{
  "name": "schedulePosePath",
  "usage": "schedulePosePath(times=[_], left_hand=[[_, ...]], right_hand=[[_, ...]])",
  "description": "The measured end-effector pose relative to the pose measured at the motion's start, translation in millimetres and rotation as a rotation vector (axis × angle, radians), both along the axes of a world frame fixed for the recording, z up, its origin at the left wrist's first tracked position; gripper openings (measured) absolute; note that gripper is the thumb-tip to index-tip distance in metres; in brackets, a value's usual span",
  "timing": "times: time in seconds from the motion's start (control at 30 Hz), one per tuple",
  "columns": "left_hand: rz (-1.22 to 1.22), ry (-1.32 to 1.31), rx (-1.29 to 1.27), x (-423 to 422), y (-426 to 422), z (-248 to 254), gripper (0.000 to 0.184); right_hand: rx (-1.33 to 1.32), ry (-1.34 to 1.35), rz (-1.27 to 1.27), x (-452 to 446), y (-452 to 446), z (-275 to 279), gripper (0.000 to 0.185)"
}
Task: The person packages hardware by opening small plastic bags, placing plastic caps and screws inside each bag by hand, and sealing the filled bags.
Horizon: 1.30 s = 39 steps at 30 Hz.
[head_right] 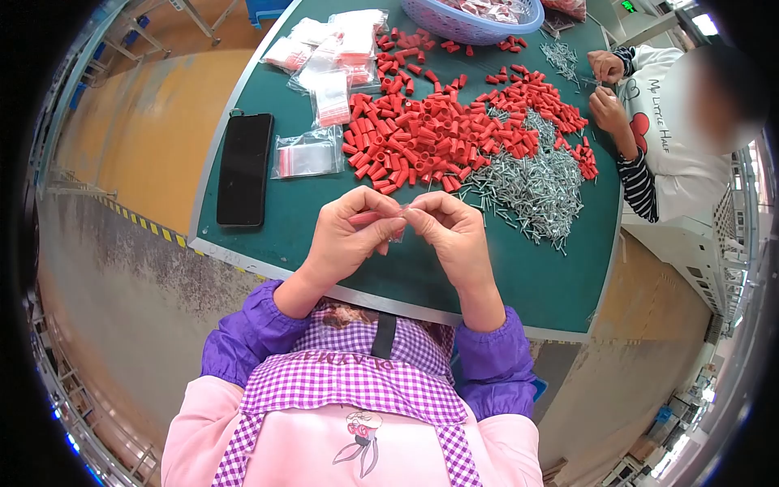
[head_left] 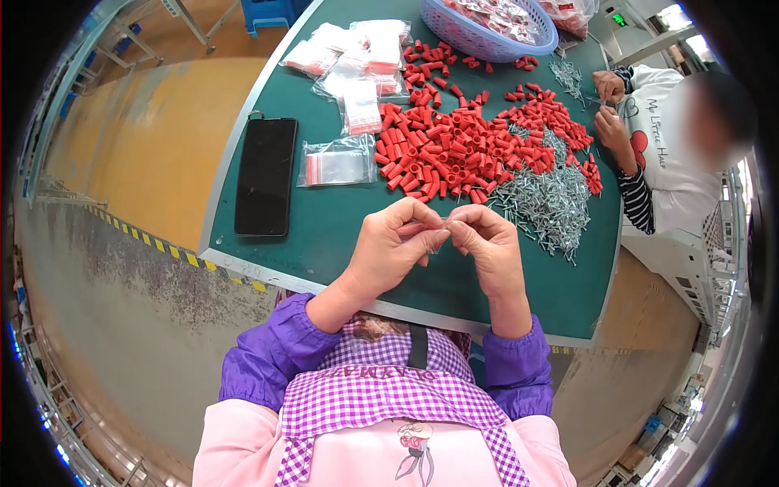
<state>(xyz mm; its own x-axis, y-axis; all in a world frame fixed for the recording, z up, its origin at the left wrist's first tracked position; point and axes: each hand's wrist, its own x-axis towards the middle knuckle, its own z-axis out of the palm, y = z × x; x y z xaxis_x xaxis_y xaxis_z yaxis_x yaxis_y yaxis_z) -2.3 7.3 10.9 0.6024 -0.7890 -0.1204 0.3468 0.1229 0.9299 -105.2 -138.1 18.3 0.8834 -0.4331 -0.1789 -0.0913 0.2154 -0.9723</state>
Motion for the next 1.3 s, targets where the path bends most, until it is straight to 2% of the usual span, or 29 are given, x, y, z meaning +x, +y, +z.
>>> schedulePosePath(times=[0.13,0.23,0.33,0.43,0.53,0.6,0.7,0.83,0.93,1.1,1.3], left_hand=[[-0.031,-0.007,-0.071,5,0,-5,0.008],[-0.038,-0.063,-0.023,8,2,-7,0.01],[-0.186,0.176,0.026,11,5,-2,0.014],[-0.103,0.062,0.034,7,3,3,0.021],[-0.03,0.064,-0.019,6,1,10,0.025],[-0.05,0.096,-0.026,7,2,6,0.027],[-0.029,0.156,-0.031,8,3,4,0.028],[-0.001,0.202,-0.06,9,4,-1,0.028],[0.035,0.244,-0.024,8,5,7,0.021],[0.002,0.165,0.008,7,3,-5,0.008],[0.009,0.214,-0.027,5,4,-7,0.009]], right_hand=[[0.05,-0.033,0.014,1,4,5,0.009],[0.061,-0.026,0.034,1,7,13,0.01],[0.019,-0.024,0.019,-2,3,4,0.012],[0.013,0.013,0.014,-2,3,9,0.013],[0.012,-0.011,-0.002,-2,8,10,0.012],[-0.038,-0.04,-0.025,-3,7,1,0.011],[0.07,-0.024,-0.105,1,11,7,0.01],[-0.017,-0.076,-0.06,-2,11,-2,0.011],[-0.024,-0.059,-0.111,-3,12,-7,0.012],[-0.074,-0.058,-0.16,3,18,1,0.013],[-0.487,0.008,-0.199,7,24,1,0.016]])
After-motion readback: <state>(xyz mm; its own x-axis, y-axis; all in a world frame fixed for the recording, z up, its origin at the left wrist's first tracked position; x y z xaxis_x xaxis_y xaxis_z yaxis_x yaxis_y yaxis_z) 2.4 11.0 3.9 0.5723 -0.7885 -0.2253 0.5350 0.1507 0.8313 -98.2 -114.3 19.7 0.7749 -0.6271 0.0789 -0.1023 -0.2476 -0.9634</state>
